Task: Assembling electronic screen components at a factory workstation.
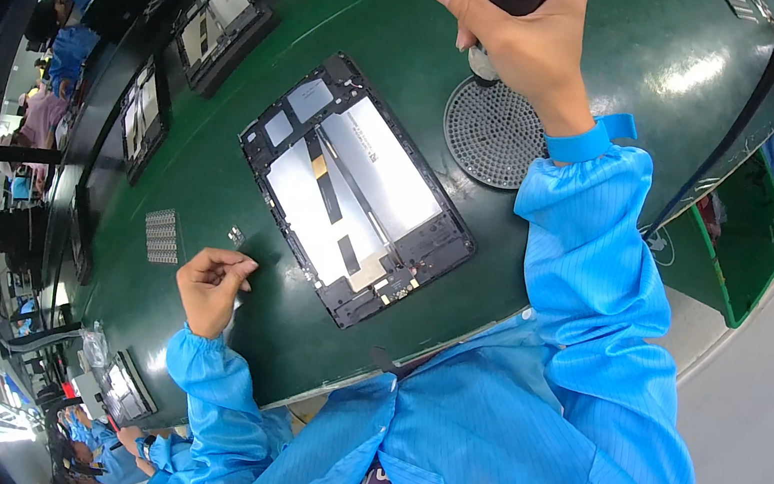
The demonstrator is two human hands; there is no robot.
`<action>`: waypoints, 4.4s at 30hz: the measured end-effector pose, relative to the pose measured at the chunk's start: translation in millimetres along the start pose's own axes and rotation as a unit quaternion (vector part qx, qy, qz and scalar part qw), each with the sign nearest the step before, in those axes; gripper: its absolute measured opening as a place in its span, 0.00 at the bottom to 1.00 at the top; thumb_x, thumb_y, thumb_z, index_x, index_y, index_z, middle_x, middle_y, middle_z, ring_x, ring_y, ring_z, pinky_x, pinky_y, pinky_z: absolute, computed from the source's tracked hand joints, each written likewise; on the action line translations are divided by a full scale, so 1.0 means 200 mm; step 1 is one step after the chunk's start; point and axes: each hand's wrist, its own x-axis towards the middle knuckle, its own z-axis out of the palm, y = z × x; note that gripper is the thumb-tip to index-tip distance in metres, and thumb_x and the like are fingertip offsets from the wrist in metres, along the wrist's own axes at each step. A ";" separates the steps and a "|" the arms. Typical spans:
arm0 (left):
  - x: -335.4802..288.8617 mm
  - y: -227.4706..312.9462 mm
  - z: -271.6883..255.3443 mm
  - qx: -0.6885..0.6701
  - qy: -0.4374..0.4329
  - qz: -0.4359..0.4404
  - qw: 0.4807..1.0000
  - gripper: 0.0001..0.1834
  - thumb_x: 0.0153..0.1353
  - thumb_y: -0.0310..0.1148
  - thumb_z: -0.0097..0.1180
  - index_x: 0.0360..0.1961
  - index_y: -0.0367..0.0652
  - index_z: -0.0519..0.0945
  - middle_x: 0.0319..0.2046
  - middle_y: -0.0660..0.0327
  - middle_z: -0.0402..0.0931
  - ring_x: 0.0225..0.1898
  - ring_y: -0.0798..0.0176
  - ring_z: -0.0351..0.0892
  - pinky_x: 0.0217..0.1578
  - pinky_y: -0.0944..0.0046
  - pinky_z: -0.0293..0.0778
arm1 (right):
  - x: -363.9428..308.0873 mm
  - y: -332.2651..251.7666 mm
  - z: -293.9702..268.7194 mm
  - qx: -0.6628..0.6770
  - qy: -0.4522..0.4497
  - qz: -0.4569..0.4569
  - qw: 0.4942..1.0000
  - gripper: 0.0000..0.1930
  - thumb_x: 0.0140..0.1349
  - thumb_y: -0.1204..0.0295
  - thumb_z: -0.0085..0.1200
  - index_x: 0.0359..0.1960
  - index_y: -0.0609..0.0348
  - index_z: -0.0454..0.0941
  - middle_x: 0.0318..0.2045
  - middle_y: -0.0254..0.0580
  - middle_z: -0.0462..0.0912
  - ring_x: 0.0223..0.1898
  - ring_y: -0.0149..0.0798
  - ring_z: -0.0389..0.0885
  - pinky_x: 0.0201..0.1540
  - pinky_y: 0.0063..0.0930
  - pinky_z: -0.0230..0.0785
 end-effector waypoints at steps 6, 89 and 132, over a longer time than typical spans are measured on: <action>0.02 -0.02 0.02 0.106 -0.007 0.084 0.991 0.07 0.51 0.18 0.60 0.33 0.31 0.80 0.28 0.60 0.77 0.26 0.74 0.75 0.26 0.77 0.70 | 0.01 0.04 0.03 0.043 -0.029 0.049 0.997 0.15 0.50 0.80 0.61 0.38 0.65 0.69 0.15 0.35 0.75 0.13 0.25 0.72 0.13 0.17 0.61; 0.72 0.08 0.19 0.370 0.103 0.410 0.827 0.19 0.48 0.28 0.59 0.44 0.38 0.74 0.45 0.50 0.74 0.49 0.48 0.72 0.51 0.55 0.68 | -0.31 -0.06 0.41 0.063 -0.119 -0.020 0.991 0.21 0.48 0.87 0.59 0.45 0.66 0.67 0.18 0.37 0.75 0.17 0.28 0.72 0.22 0.21 0.66; -0.19 0.26 0.30 0.428 -0.048 0.299 0.852 0.45 0.37 0.40 0.72 0.57 0.36 0.67 0.60 0.48 0.63 0.64 0.48 0.58 0.62 0.43 0.47 | -0.04 -0.13 -0.06 0.004 -0.088 -0.074 0.993 0.17 0.50 0.80 0.61 0.42 0.67 0.72 0.16 0.36 0.75 0.15 0.28 0.73 0.19 0.18 0.64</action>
